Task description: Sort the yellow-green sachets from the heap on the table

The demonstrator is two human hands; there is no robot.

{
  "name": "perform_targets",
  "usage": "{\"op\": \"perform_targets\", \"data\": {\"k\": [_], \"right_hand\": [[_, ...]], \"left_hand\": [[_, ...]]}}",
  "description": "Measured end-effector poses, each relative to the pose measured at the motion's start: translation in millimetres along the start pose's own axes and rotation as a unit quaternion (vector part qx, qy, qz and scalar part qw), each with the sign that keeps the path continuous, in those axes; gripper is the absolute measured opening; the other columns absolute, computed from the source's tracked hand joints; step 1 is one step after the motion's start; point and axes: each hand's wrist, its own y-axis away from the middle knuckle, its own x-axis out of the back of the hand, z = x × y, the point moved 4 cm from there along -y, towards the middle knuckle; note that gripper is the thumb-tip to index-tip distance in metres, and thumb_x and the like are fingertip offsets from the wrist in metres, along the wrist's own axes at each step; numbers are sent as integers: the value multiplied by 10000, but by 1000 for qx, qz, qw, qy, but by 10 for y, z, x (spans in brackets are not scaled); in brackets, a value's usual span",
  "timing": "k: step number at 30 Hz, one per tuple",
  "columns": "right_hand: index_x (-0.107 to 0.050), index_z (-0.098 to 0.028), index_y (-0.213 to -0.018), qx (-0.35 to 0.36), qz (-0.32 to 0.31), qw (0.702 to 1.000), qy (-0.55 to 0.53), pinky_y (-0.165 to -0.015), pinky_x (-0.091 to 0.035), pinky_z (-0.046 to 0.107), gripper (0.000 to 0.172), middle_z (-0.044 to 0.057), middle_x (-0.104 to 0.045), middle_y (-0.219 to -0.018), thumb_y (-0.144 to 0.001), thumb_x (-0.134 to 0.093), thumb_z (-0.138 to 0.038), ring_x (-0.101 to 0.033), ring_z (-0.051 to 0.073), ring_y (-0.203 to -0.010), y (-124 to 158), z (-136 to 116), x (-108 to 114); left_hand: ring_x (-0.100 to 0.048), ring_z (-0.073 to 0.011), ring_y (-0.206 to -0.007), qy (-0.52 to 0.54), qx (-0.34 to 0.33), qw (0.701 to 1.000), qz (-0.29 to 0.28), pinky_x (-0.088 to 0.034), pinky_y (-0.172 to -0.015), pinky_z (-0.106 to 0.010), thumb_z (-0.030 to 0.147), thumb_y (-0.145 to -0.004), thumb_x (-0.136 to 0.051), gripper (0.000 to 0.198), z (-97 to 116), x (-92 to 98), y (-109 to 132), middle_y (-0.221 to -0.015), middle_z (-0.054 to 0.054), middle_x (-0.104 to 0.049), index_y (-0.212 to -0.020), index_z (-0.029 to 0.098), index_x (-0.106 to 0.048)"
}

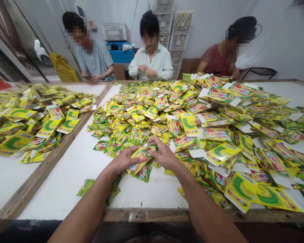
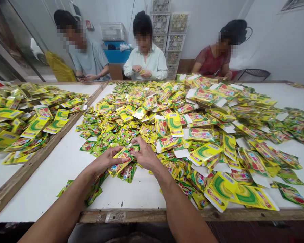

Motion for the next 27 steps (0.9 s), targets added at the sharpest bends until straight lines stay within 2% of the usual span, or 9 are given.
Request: {"op": "perform_targets", "data": {"k": [4,7,11,14,17,20,23,27], "right_hand": [[-484,-237,-996,6,-21,998,65,-737,-403,313,257,14,-612,-908,-753,-487,-156,-558,175,-786,21,44,-30],[-480,-236,-1014,4,4,999,45,-749,-422,313,313,12,-591,-906,-717,-528,-149,-553,167,-795,7,77,-36],[-450,-219,-1081,-2,20,993,-117,-758,-471,297,393,36,-566,-959,-723,-602,-277,-568,147,-822,-49,103,-3],[-465,-207,-1105,17,51,986,-157,-796,-477,318,379,54,-605,-946,-773,-570,-355,-595,160,-874,-67,92,96],[-527,-201,-1093,15,104,992,-72,-826,-466,352,345,71,-654,-951,-805,-544,-389,-612,189,-912,-25,103,234],[-584,-210,-1106,-10,56,991,122,-890,-417,417,403,93,-658,-1064,-723,-652,-313,-585,259,-1011,23,168,237],[-606,-206,-1126,-14,9,963,269,-915,-378,429,451,116,-633,-1140,-680,-640,-146,-552,294,-1065,30,260,171],[-569,-195,-1145,-37,53,963,263,-761,-428,333,420,84,-652,-999,-729,-562,-139,-595,235,-906,-20,357,186]], "left_hand": [[-593,-234,-909,-104,-31,994,25,-438,-811,-302,410,-741,-630,379,-3,9,-12,-986,-44,-677,-1033,170,-653],[-596,-225,-864,-133,-23,990,42,-440,-771,-287,449,-757,-600,371,-37,13,-28,-938,-24,-685,-1004,179,-661],[-609,-173,-717,17,28,999,29,-454,-689,-269,439,-733,-643,349,-103,-5,-41,-843,-18,-691,-959,173,-652],[-606,-143,-621,137,67,988,28,-462,-618,-252,391,-675,-720,384,-127,-4,-43,-790,-27,-686,-967,157,-629],[-597,-126,-548,218,78,970,73,-469,-554,-241,355,-610,-778,423,-118,57,-46,-748,-27,-676,-935,148,-605],[-584,-113,-501,239,71,962,109,-467,-518,-228,354,-598,-787,400,-103,123,-50,-680,-8,-663,-881,151,-591],[-581,-109,-490,232,71,962,127,-456,-504,-217,362,-603,-782,384,-118,159,-57,-660,-3,-665,-862,151,-592],[-584,-112,-497,224,76,963,128,-462,-532,-230,362,-613,-776,366,-156,158,-68,-663,-8,-674,-860,151,-608]]}}
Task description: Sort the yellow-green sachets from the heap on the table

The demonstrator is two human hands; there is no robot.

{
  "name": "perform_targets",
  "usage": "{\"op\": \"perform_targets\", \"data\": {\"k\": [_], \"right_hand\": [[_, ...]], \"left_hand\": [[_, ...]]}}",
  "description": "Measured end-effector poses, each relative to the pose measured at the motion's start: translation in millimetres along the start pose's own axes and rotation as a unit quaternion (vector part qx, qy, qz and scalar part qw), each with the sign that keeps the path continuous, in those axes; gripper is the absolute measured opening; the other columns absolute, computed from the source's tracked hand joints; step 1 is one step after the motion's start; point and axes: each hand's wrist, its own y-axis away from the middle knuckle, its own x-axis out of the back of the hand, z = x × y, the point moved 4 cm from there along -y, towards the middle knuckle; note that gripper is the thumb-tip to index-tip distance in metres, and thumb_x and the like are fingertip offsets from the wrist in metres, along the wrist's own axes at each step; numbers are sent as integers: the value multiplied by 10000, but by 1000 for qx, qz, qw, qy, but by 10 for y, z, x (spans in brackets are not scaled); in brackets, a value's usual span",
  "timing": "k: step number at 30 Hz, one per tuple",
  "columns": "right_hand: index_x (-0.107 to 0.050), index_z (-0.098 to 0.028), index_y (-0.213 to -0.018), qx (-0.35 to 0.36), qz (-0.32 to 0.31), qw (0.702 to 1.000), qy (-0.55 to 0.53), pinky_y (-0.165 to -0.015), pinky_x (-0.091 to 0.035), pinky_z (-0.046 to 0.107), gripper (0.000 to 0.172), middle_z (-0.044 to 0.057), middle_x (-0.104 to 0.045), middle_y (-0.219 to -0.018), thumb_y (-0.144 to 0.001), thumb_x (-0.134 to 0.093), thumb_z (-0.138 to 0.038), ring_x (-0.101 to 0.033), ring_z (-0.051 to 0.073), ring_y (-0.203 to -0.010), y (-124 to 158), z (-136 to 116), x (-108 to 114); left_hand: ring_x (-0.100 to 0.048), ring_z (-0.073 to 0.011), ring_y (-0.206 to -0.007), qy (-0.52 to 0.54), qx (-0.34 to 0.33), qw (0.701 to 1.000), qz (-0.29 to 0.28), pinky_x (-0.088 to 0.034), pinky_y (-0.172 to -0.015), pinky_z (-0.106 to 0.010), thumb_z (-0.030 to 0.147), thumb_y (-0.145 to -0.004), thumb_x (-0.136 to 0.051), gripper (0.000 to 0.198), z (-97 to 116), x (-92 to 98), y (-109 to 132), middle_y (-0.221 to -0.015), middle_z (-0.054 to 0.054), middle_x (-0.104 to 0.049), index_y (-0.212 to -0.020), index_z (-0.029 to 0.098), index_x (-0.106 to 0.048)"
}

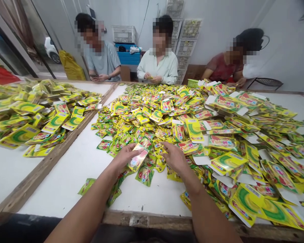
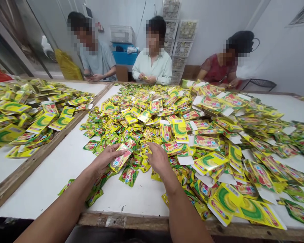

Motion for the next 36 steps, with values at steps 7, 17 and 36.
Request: {"op": "perform_targets", "data": {"k": [7,17,36], "right_hand": [[-547,-203,-785,8,45,998,-31,-591,-343,269,51,25,-569,-727,-751,-516,-183,-500,169,-657,-24,26,-14],[-524,-213,-819,-99,138,897,-409,-497,-379,242,368,-56,-450,-584,-636,-681,-492,-444,115,-526,-31,-13,158],[-592,-199,-698,0,81,952,-294,-613,-425,264,175,-4,-586,-700,-690,-667,-357,-535,152,-668,17,-220,-55]], "left_hand": [[-597,-122,-536,-31,-1,999,-9,-447,-537,-229,379,-631,-757,352,-25,-2,4,-706,-5,-692,-884,166,-637],[-609,-145,-587,-96,-9,995,-30,-455,-565,-245,391,-666,-730,340,-64,-41,8,-738,-16,-693,-909,168,-643],[-622,-162,-658,-132,-48,987,-82,-469,-630,-261,372,-655,-744,409,-11,-149,73,-816,-36,-700,-988,149,-668]]}}
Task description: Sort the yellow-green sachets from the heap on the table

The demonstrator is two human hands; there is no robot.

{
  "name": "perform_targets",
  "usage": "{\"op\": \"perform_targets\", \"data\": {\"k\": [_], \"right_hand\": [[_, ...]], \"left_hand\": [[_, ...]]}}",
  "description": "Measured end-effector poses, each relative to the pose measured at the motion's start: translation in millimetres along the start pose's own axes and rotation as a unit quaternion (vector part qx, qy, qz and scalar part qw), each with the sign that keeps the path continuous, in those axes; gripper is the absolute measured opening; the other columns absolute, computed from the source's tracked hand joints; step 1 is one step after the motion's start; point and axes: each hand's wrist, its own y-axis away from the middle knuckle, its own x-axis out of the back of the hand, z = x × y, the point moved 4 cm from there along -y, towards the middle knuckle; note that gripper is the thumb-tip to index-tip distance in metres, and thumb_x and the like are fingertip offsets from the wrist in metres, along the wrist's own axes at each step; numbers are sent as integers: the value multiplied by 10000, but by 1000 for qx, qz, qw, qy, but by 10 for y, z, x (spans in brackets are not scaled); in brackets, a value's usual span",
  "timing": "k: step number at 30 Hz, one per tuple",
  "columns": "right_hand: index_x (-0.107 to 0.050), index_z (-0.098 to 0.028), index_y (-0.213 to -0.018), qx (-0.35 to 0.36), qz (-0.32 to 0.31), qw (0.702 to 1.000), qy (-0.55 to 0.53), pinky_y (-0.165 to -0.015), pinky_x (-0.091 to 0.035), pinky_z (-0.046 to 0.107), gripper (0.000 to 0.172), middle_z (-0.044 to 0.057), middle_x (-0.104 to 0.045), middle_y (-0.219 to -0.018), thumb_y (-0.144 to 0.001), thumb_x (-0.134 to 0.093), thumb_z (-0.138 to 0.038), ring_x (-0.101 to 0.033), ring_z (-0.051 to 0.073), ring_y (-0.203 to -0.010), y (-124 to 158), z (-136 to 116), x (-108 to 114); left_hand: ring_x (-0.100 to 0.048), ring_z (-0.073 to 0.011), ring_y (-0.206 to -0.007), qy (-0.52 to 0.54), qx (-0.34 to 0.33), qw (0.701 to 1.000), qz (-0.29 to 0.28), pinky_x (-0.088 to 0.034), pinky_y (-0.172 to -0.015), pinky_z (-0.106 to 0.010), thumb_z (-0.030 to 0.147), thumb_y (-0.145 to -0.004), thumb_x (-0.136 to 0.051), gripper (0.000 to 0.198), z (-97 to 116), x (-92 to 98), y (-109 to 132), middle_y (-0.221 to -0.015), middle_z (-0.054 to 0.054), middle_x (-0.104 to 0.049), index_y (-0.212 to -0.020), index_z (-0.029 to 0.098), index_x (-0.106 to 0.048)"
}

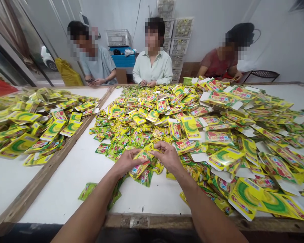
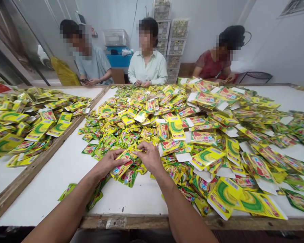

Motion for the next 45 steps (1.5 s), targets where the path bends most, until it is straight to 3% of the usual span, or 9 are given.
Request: {"op": "perform_targets", "data": {"k": [10,17,25,30,33,35,37,39,45], "right_hand": [[-694,-220,-712,62,67,995,39,-747,-428,337,153,35,-650,-723,-745,-645,-361,-577,196,-764,58,-174,-35],[-689,-232,-639,17,-80,996,26,-885,-371,389,345,55,-669,-835,-844,-475,-408,-523,257,-1072,111,-221,-129],[-588,-181,-813,-98,-160,959,-211,-610,-466,290,328,4,-617,-650,-746,-593,-501,-593,167,-632,138,-104,-317],[-606,-185,-822,-32,-72,993,-82,-730,-481,349,258,62,-646,-824,-765,-566,-433,-615,210,-785,98,-91,-235],[-627,-205,-834,20,-4,1000,3,-833,-447,382,211,69,-643,-886,-782,-539,-390,-582,233,-912,86,-140,-139],[-623,-211,-832,20,34,999,16,-824,-446,388,213,65,-648,-866,-793,-519,-393,-578,234,-893,73,-151,-87],[-614,-211,-840,9,68,998,12,-808,-450,383,223,65,-654,-864,-801,-510,-405,-581,232,-872,57,-141,-56],[-606,-210,-859,-2,84,996,8,-799,-453,374,235,65,-657,-873,-812,-500,-413,-586,228,-868,44,-117,-59],[-609,-208,-861,8,70,996,46,-785,-464,359,243,61,-664,-875,-813,-490,-415,-597,220,-861,44,-7,-96]], "left_hand": [[-640,-152,-634,105,-8,994,21,-501,-634,-262,316,-630,-772,371,-20,-20,-28,-800,-31,-712,-945,151,-667],[-629,-142,-593,125,-2,991,40,-492,-604,-248,292,-579,-796,376,-40,9,-23,-726,-27,-700,-892,130,-665],[-568,-117,-525,138,-1,988,74,-428,-538,-215,272,-575,-741,393,37,-45,-14,-612,0,-629,-925,129,-640],[-549,-136,-518,-81,-10,993,87,-400,-503,-223,363,-641,-705,426,125,148,104,-606,4,-623,-1003,156,-617],[-600,-205,-606,-297,9,918,263,-436,-537,-270,406,-675,-652,403,464,791,475,-685,-40,-669,-989,155,-640],[-630,-269,-684,-415,73,787,450,-474,-595,-338,456,-746,-563,441,822,1300,851,-723,-81,-681,-1051,143,-625],[-602,-358,-959,-483,91,603,628,-479,-754,-445,401,-748,-580,566,1209,1606,1182,-1016,-169,-664,-1231,113,-515],[-484,-370,-1167,-524,36,517,676,-415,-910,-474,370,-739,-608,668,1424,1639,1219,-1253,-207,-544,-1313,82,-423],[-525,-291,-1148,-582,-17,740,336,-413,-926,-342,502,-712,-623,717,818,1076,-25,-1284,-144,-553,-1310,144,-455]]}}
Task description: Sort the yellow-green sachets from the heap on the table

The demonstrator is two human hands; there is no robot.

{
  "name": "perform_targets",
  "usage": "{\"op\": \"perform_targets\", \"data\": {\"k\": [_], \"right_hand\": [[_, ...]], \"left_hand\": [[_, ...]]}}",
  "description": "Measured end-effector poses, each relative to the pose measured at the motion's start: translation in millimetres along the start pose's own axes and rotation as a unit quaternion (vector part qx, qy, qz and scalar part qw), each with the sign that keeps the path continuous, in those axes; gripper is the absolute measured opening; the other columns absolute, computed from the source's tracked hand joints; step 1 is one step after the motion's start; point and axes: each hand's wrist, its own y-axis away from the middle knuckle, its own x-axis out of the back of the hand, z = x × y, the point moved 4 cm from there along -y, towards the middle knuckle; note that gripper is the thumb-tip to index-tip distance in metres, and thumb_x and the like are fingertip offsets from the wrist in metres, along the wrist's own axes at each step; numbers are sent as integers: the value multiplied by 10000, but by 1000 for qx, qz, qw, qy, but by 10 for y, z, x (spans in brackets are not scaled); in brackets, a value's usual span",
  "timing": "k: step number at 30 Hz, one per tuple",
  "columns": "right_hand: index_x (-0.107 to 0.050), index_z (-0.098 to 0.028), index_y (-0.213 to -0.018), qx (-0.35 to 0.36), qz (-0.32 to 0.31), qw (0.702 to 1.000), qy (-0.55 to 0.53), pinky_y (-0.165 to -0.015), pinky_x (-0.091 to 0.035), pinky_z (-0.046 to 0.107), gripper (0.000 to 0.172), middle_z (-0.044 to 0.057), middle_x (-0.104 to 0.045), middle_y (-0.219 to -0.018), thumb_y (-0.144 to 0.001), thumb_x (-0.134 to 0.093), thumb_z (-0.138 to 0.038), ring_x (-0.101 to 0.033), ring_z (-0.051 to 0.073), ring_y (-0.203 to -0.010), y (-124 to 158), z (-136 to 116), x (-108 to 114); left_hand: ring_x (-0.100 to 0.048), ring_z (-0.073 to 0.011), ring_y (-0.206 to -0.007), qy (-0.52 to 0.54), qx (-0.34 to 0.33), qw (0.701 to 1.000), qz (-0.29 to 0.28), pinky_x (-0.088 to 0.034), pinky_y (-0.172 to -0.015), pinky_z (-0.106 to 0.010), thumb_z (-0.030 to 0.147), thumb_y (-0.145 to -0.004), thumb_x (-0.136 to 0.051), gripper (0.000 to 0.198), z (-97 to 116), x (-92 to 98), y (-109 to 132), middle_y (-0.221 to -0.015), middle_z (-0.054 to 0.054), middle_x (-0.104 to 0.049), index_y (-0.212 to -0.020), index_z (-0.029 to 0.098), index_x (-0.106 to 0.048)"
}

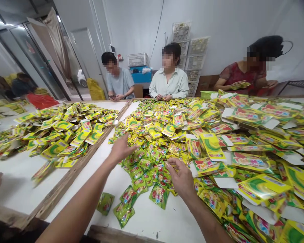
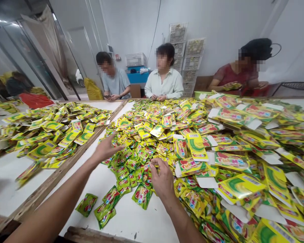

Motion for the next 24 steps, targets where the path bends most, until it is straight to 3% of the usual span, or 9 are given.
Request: {"op": "perform_targets", "data": {"k": [2,4,9,11,13,16,18,21,24], "right_hand": [[-609,-203,-856,-10,-5,1000,6,-757,-474,347,266,66,-666,-866,-814,-479,-431,-607,217,-840,-8,37,17],[-606,-196,-851,-20,-1,1000,6,-735,-479,339,283,70,-668,-847,-810,-477,-445,-614,216,-818,-21,45,40],[-604,-196,-809,-17,3,1000,-14,-695,-482,320,275,61,-670,-802,-804,-485,-443,-613,202,-761,-38,-45,48],[-606,-197,-815,-24,-4,999,-41,-698,-484,316,262,61,-667,-806,-811,-490,-432,-612,198,-770,-37,-73,35],[-608,-196,-895,-36,-10,995,-87,-718,-488,311,263,68,-666,-869,-808,-513,-425,-611,198,-823,-38,-85,29],[-565,-217,-1101,-54,-32,987,-150,-708,-490,286,391,56,-651,-975,-773,-578,-430,-602,183,-856,-46,-89,26],[-572,-229,-1108,-69,-52,984,-158,-620,-475,265,423,20,-653,-861,-746,-607,-444,-592,164,-731,-47,-77,25],[-642,-221,-941,-88,-43,990,-97,-494,-394,249,334,-33,-557,-586,-717,-625,-468,-483,133,-515,-43,-33,59],[-661,-223,-827,-66,-16,998,-6,-491,-349,253,288,-42,-499,-520,-705,-636,-481,-412,123,-480,-47,-5,114]], "left_hand": [[-541,-298,-1121,11,-23,998,-55,-419,-894,-326,445,-663,-690,706,162,-387,-108,-1236,-149,-589,-1276,150,-497],[-580,-297,-1045,17,-18,998,-61,-428,-842,-318,353,-675,-693,555,200,-587,-184,-1102,-139,-662,-1185,166,-580],[-621,-238,-879,40,4,999,-11,-426,-758,-287,245,-780,-559,254,100,-513,-162,-908,-78,-710,-1003,192,-669],[-615,-204,-796,123,-5,992,-10,-429,-704,-261,302,-769,-578,202,152,-427,-62,-831,-40,-700,-902,188,-676],[-588,-171,-674,282,-14,958,-50,-422,-623,-245,365,-724,-628,215,292,-403,84,-718,-17,-659,-792,163,-658],[-531,-133,-556,498,-14,849,-174,-405,-555,-237,386,-624,-723,284,598,-499,357,-615,4,-596,-742,142,-638],[-514,-115,-538,564,-4,794,-227,-407,-546,-228,357,-572,-770,311,754,-605,516,-605,10,-589,-755,140,-644],[-493,-87,-517,615,36,752,-234,-398,-521,-200,329,-551,-792,302,819,-771,645,-585,20,-571,-728,139,-637],[-477,-71,-493,629,86,738,-227,-408,-514,-192,376,-582,-768,289,760,-886,678,-554,29,-538,-661,138,-626]]}}
